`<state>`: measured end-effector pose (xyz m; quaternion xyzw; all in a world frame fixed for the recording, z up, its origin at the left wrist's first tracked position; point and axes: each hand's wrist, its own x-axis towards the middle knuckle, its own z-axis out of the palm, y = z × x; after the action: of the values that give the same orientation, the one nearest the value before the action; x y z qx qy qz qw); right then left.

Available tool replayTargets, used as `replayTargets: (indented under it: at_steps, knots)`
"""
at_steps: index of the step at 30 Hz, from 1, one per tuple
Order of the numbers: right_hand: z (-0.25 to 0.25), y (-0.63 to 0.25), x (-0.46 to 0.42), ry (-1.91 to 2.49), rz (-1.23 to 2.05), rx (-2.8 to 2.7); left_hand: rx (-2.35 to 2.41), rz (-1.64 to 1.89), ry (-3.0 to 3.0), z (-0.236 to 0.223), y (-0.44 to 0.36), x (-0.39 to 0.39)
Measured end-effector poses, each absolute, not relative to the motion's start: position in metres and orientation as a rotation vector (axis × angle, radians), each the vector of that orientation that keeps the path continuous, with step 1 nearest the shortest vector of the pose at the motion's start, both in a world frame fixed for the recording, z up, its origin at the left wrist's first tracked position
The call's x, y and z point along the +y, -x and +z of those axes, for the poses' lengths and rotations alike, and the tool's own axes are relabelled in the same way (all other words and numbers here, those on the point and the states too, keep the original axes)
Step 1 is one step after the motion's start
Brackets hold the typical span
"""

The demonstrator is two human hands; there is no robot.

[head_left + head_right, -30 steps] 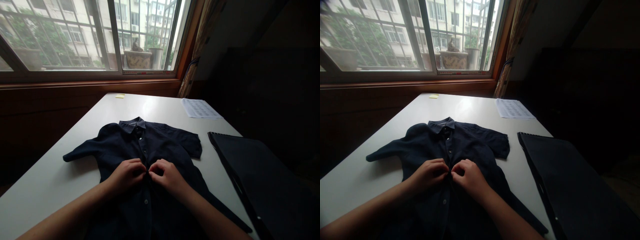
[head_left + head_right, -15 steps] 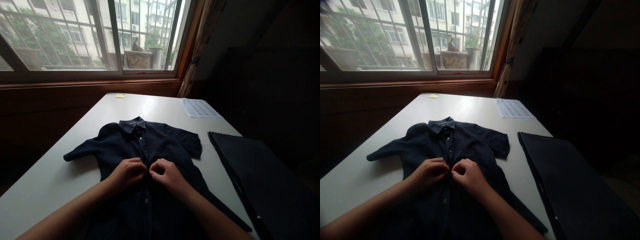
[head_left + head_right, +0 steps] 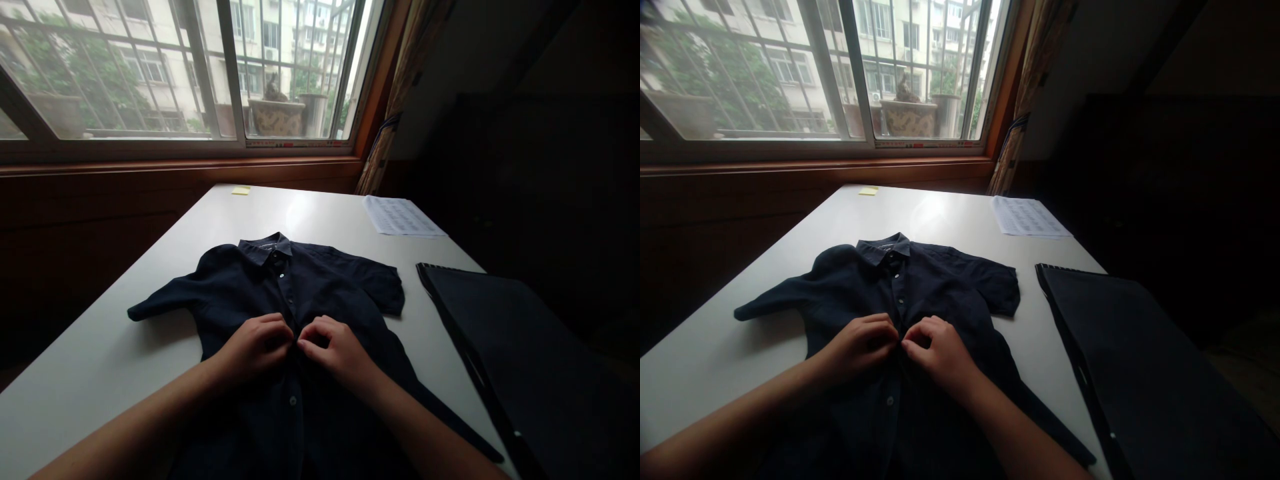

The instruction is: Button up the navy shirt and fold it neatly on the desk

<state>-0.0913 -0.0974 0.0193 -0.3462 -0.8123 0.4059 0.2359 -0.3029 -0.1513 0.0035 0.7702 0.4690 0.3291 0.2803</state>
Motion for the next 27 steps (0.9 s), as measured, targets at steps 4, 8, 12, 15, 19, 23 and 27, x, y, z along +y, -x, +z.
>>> replayTargets:
  at_steps: [4,8,12,15,19,23,27]
  knots:
    - [0.0178,0.0924,-0.0991,0.942,1.075,-2.229,1.266,0.859,-2.061,0.0071,0.3030,-0.1512]
    - [0.0162,0.0934,-0.1001,0.940,1.032,-2.236,1.275,0.846,-2.054,0.0066,0.3034,-0.1517]
    - [0.0162,0.0937,-0.0999,0.941,1.043,-2.225,1.250,0.850,-2.071,0.0053,0.3038,-0.1520]
    - [0.0160,0.0934,-0.0996,0.953,1.054,-2.221,1.241,0.856,-2.079,0.0044,0.3045,-0.1516]
    - [0.0147,0.0929,-0.0987,0.951,1.081,-2.205,1.232,0.855,-2.082,0.0024,0.3058,-0.1511]
    - [0.0146,0.0928,-0.0970,0.936,1.128,-2.199,1.231,0.833,-2.097,-0.0006,0.3068,-0.1511]
    - [0.0160,0.0927,-0.0961,0.923,1.127,-2.206,1.229,0.837,-2.113,-0.0014,0.3072,-0.1510]
